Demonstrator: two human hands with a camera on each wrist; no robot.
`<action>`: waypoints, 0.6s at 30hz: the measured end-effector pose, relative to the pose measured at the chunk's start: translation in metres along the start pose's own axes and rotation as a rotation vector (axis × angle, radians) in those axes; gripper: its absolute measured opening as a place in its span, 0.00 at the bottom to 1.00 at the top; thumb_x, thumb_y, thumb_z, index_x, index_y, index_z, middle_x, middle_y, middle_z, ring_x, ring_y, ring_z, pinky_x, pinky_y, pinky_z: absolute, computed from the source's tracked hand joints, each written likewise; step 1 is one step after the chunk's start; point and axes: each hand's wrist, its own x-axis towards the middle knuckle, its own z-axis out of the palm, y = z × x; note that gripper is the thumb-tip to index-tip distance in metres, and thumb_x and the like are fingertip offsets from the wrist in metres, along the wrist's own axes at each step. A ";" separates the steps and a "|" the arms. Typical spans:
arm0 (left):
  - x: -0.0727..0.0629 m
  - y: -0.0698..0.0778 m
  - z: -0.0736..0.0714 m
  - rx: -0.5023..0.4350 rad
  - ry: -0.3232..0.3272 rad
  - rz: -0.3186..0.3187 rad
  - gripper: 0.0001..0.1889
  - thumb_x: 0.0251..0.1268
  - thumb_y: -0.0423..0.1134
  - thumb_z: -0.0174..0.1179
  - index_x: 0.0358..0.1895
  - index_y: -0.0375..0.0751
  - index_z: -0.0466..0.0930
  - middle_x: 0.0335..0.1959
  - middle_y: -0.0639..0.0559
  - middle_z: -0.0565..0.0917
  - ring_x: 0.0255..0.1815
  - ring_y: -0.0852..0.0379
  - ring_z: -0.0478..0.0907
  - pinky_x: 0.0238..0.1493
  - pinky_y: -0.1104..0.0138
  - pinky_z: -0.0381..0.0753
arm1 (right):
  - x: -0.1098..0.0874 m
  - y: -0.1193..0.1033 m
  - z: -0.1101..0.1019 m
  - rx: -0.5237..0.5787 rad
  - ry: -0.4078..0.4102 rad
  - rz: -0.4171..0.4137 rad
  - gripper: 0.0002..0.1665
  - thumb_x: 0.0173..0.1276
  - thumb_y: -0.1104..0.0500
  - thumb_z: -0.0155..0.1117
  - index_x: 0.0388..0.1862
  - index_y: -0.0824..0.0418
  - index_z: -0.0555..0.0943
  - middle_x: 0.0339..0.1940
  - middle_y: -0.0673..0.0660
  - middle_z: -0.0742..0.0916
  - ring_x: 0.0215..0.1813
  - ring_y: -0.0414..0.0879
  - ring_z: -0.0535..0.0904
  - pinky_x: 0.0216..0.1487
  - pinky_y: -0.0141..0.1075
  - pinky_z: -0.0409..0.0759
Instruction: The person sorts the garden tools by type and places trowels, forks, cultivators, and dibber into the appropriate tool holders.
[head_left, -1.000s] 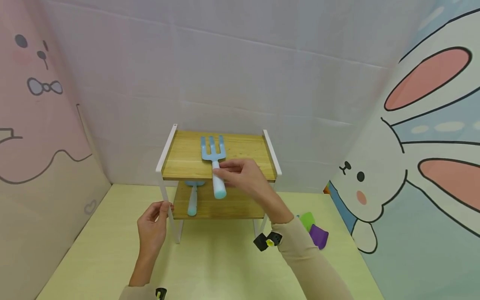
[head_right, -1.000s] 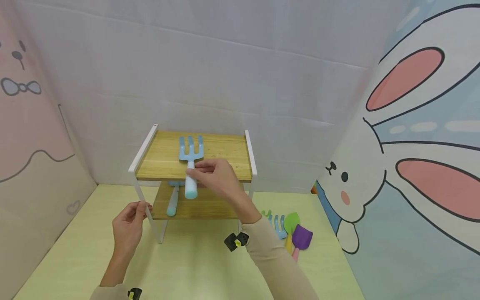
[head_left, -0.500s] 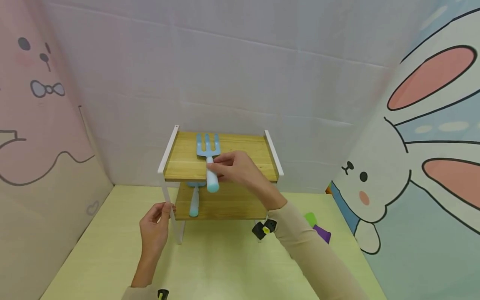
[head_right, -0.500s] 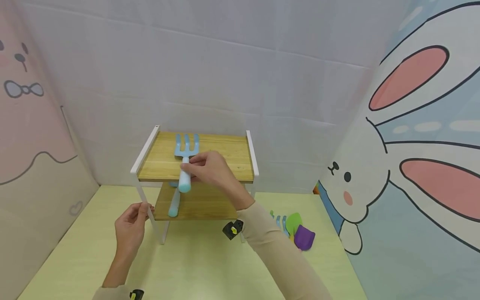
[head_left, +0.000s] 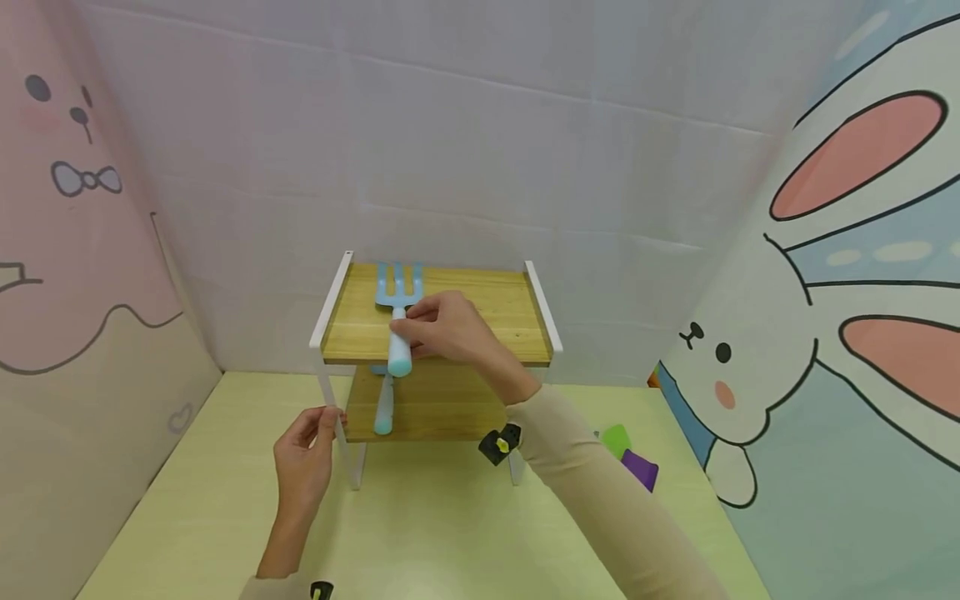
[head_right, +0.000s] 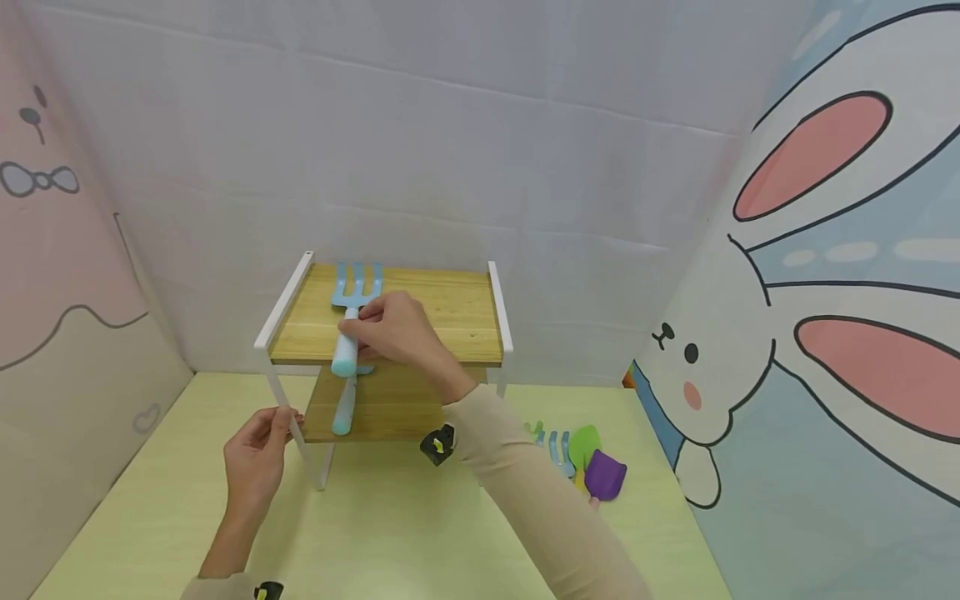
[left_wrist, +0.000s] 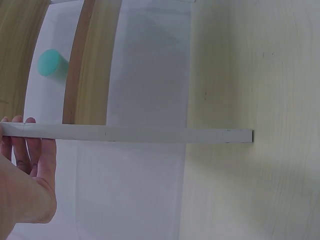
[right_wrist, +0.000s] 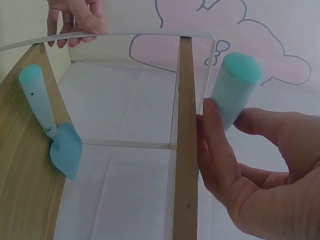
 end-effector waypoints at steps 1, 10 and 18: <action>0.000 0.000 0.000 -0.002 -0.001 0.002 0.11 0.77 0.33 0.59 0.40 0.25 0.85 0.33 0.47 0.89 0.39 0.65 0.86 0.43 0.76 0.84 | 0.001 0.000 0.002 0.002 0.003 -0.005 0.21 0.75 0.60 0.67 0.59 0.74 0.80 0.52 0.66 0.87 0.43 0.53 0.89 0.43 0.38 0.89; -0.001 0.000 -0.001 0.035 0.001 0.010 0.10 0.77 0.33 0.60 0.42 0.27 0.85 0.35 0.45 0.89 0.39 0.67 0.85 0.43 0.78 0.83 | 0.010 -0.004 0.014 0.010 0.065 -0.014 0.22 0.73 0.61 0.68 0.58 0.74 0.79 0.51 0.65 0.86 0.40 0.54 0.89 0.39 0.41 0.90; -0.001 -0.001 -0.001 0.022 0.001 0.002 0.11 0.77 0.34 0.60 0.42 0.26 0.84 0.34 0.48 0.89 0.40 0.67 0.85 0.44 0.78 0.83 | 0.021 -0.006 0.020 -0.061 0.121 -0.034 0.22 0.73 0.62 0.69 0.60 0.73 0.79 0.51 0.63 0.86 0.33 0.51 0.89 0.36 0.41 0.90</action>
